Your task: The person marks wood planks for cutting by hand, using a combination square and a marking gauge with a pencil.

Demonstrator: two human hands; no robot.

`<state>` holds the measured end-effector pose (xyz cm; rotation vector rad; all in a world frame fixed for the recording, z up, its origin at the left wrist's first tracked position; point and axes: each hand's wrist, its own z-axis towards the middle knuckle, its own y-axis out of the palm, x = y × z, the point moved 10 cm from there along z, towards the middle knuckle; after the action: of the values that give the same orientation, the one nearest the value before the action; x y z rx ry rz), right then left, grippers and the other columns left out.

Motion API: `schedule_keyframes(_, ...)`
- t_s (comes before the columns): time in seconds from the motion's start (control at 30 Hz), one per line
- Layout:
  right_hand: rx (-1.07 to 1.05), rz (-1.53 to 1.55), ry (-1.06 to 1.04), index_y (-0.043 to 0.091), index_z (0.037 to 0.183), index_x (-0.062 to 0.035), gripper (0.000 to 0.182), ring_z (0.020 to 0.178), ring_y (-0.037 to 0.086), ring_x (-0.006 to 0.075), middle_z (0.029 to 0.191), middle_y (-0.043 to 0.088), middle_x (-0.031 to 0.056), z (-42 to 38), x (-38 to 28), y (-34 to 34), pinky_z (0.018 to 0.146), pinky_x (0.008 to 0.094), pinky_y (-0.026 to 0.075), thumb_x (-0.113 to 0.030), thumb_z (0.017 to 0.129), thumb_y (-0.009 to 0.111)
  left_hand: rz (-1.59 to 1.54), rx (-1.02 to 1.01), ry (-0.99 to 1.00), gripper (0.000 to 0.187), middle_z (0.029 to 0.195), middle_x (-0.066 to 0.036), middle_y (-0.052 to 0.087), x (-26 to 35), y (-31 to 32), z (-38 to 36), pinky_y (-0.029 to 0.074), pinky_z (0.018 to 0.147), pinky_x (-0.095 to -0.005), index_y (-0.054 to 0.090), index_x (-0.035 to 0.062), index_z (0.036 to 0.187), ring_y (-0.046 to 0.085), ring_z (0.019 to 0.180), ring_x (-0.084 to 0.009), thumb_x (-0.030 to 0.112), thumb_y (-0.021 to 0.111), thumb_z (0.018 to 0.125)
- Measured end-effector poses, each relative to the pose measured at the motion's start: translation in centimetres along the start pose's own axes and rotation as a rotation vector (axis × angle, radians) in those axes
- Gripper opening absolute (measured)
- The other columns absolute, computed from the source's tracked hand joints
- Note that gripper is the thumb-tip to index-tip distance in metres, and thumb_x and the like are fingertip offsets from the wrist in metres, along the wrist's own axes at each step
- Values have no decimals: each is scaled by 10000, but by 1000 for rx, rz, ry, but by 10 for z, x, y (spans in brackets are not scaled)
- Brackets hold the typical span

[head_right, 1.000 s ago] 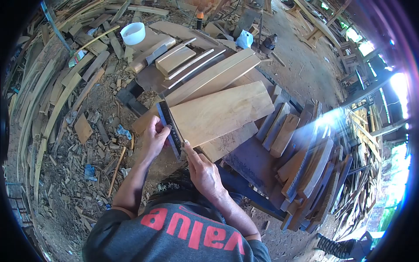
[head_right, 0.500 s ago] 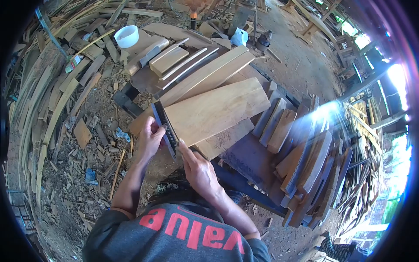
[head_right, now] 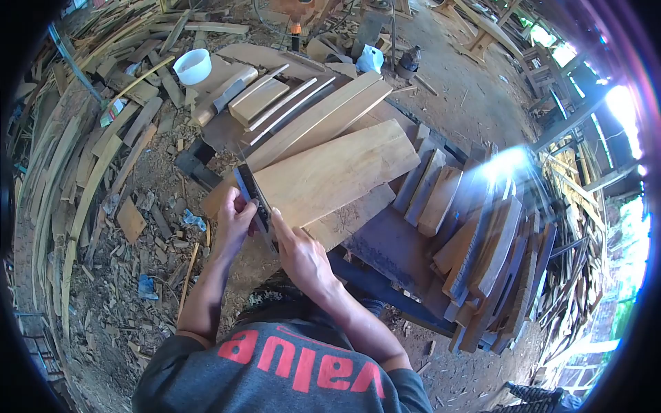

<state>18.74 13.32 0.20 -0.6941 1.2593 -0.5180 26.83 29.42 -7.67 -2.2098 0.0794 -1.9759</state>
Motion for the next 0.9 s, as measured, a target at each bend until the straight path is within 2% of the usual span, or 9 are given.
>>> schedule_keyframes(0.07, 19, 15, -15, 481, 1435, -97, 484, 705, 646, 417, 810, 623, 197, 3, -1, 0, 654, 498, 531, -101, 959, 566, -49, -14, -44, 151, 810, -48, 619, 7, -2, -4, 471, 657, -320, 550, 23, 938, 552, 730, -111, 108, 660, 878)
schedule_keyframes(0.3, 60, 91, 14, 520, 1424, -108, 471, 726, 665, 395, 802, 620, 200, -37, -4, -19, 656, 484, 533, -74, 958, 581, 19, 27, 52, 196, 808, -42, 611, -4, -2, 2, 466, 661, -321, 537, 17, 931, 549, 737, -113, 139, 682, 879)
schedule_keyframes(0.37, 94, 84, -36, 510, 1422, -100, 462, 738, 665, 405, 817, 629, 209, -16, -5, -18, 659, 494, 531, -97, 964, 571, 57, 20, 32, 201, 796, -56, 612, -3, -1, 1, 473, 664, -327, 530, 12, 921, 558, 727, -126, 141, 678, 876)
schedule_keyframes(0.43, 37, 35, 5, 503, 1417, -89, 450, 733, 661, 419, 824, 635, 216, 8, 0, -2, 663, 505, 529, -126, 972, 556, -68, -22, -44, 206, 783, -73, 612, 4, 0, -4, 482, 656, -341, 527, 12, 919, 572, 712, -140, 148, 675, 875)
schedule_keyframes(0.5, 44, 18, -21, 496, 1413, -84, 442, 721, 658, 426, 823, 636, 218, 14, -3, 2, 666, 513, 526, -153, 979, 541, -63, 1, 6, 205, 774, -75, 608, -4, -2, 1, 486, 641, -348, 527, 12, 921, 581, 700, -144, 151, 671, 876)
schedule_keyframes(0.67, 67, 91, 0, 516, 1416, -96, 467, 723, 658, 415, 797, 623, 210, -31, -1, -7, 663, 503, 526, -84, 953, 577, 28, 42, 16, 190, 795, -78, 630, 2, -4, -2, 490, 651, -355, 533, 9, 939, 592, 717, -142, 136, 662, 882)
schedule_keyframes(0.83, 116, 79, -30, 514, 1415, -91, 474, 727, 659, 423, 824, 636, 225, -12, -5, -15, 683, 498, 529, -72, 945, 574, 63, 12, 36, 193, 796, -84, 642, 8, -1, -3, 500, 647, -343, 534, 5, 944, 612, 713, -147, 137, 662, 887)
schedule_keyframes(0.9, 53, 28, -5, 504, 1410, -82, 459, 750, 666, 432, 866, 652, 243, 11, -3, -4, 694, 505, 531, -90, 953, 550, -62, -27, -76, 179, 791, -84, 644, 14, 1, -9, 507, 632, -326, 539, 3, 939, 620, 695, -143, 129, 655, 888)
